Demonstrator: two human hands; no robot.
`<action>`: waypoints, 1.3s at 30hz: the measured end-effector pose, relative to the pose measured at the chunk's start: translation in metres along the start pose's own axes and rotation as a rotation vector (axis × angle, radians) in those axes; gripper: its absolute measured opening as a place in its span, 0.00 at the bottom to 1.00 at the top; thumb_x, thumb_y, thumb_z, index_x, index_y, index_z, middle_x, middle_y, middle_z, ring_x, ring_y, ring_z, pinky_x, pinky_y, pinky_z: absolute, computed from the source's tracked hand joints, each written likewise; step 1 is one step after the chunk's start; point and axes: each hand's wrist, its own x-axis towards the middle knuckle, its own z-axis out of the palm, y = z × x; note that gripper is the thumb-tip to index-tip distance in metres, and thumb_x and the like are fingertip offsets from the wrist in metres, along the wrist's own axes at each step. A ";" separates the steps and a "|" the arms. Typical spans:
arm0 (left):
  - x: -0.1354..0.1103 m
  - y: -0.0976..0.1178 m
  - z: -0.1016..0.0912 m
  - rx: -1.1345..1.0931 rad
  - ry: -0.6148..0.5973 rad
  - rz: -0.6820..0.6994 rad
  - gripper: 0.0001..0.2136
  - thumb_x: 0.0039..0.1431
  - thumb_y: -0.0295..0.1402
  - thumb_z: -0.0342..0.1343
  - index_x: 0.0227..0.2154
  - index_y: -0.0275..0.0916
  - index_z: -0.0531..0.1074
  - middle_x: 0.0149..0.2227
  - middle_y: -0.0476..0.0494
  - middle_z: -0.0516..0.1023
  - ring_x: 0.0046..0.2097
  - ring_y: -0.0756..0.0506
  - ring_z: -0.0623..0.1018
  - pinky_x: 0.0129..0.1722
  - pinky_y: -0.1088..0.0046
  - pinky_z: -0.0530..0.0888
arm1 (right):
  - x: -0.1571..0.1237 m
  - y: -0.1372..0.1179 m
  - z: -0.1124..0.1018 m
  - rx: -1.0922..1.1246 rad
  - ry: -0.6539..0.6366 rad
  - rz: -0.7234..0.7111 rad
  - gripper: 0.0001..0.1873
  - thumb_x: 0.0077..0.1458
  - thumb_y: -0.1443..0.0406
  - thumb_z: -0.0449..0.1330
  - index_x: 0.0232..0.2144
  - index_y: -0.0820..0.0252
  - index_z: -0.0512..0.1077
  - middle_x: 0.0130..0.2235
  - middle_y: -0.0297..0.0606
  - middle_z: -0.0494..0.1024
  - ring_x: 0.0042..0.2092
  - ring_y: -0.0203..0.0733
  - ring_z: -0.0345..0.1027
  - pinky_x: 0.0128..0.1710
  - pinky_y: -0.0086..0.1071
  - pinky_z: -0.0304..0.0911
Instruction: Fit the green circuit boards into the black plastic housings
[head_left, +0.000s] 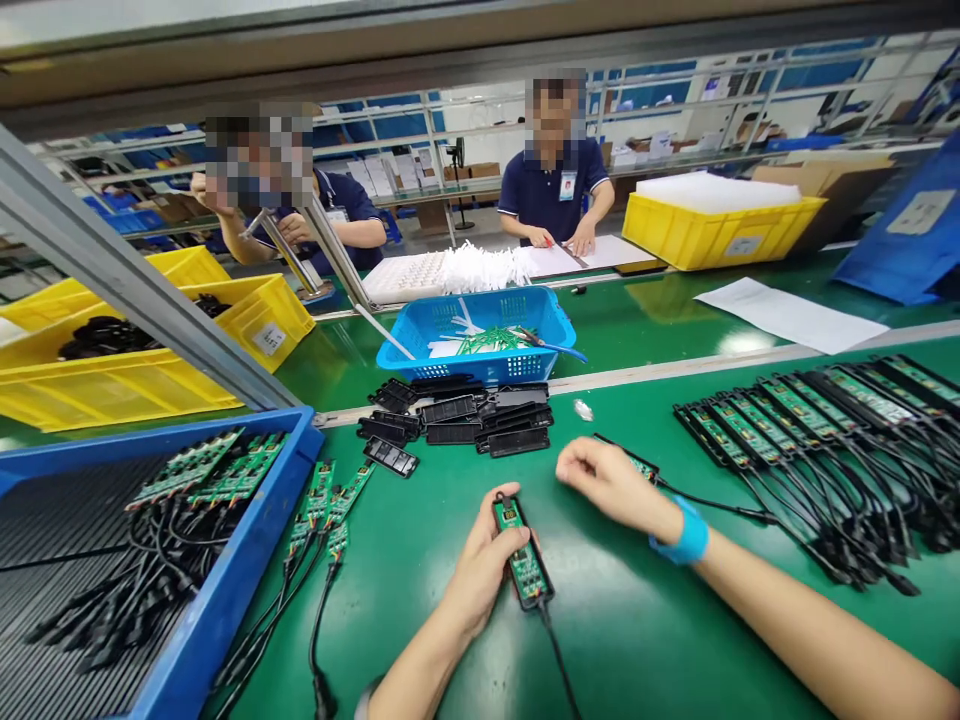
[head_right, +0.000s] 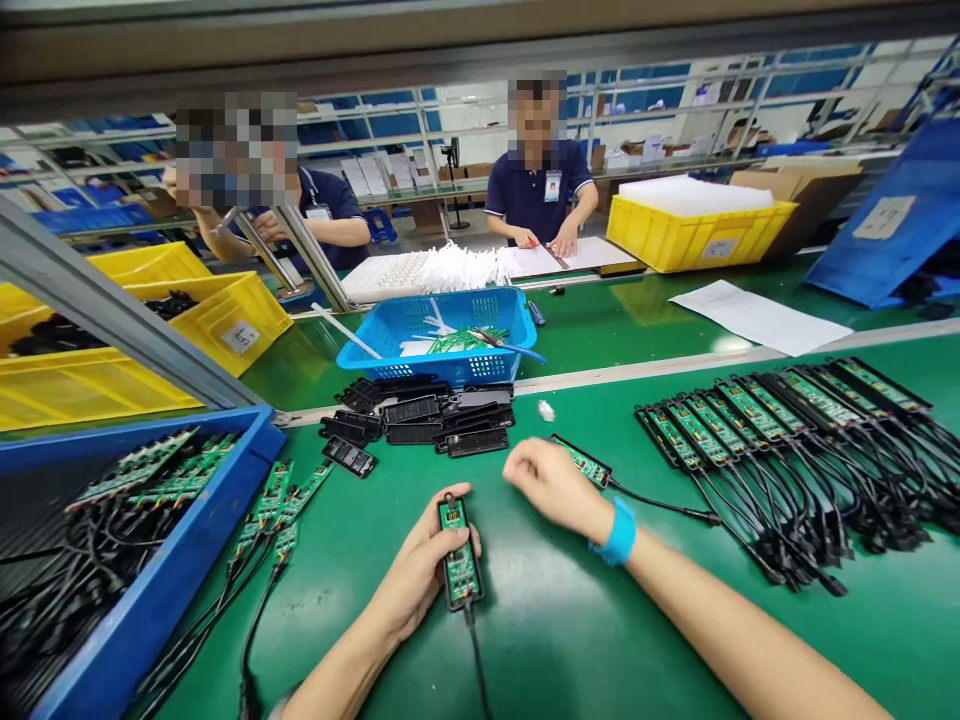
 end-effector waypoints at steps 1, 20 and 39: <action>0.001 0.000 0.000 -0.031 0.003 0.006 0.29 0.52 0.35 0.54 0.56 0.41 0.51 0.27 0.52 0.72 0.24 0.51 0.69 0.21 0.78 0.65 | 0.014 0.012 -0.006 -0.056 0.033 0.048 0.10 0.59 0.70 0.50 0.29 0.62 0.70 0.31 0.37 0.76 0.33 0.37 0.69 0.33 0.26 0.61; 0.009 -0.004 -0.001 -0.174 0.056 0.090 0.13 0.54 0.42 0.54 0.35 0.39 0.58 0.25 0.52 0.73 0.24 0.50 0.76 0.24 0.74 0.73 | -0.045 -0.041 0.028 0.056 -0.029 -0.313 0.24 0.59 0.64 0.55 0.57 0.61 0.58 0.44 0.46 0.69 0.41 0.45 0.67 0.39 0.39 0.68; 0.006 0.039 -0.068 1.369 0.649 0.355 0.11 0.56 0.23 0.47 0.39 0.40 0.70 0.42 0.39 0.72 0.45 0.41 0.72 0.44 0.64 0.70 | -0.043 0.038 0.020 -0.594 0.279 -0.202 0.23 0.53 0.76 0.43 0.44 0.64 0.73 0.40 0.57 0.72 0.37 0.56 0.68 0.30 0.45 0.57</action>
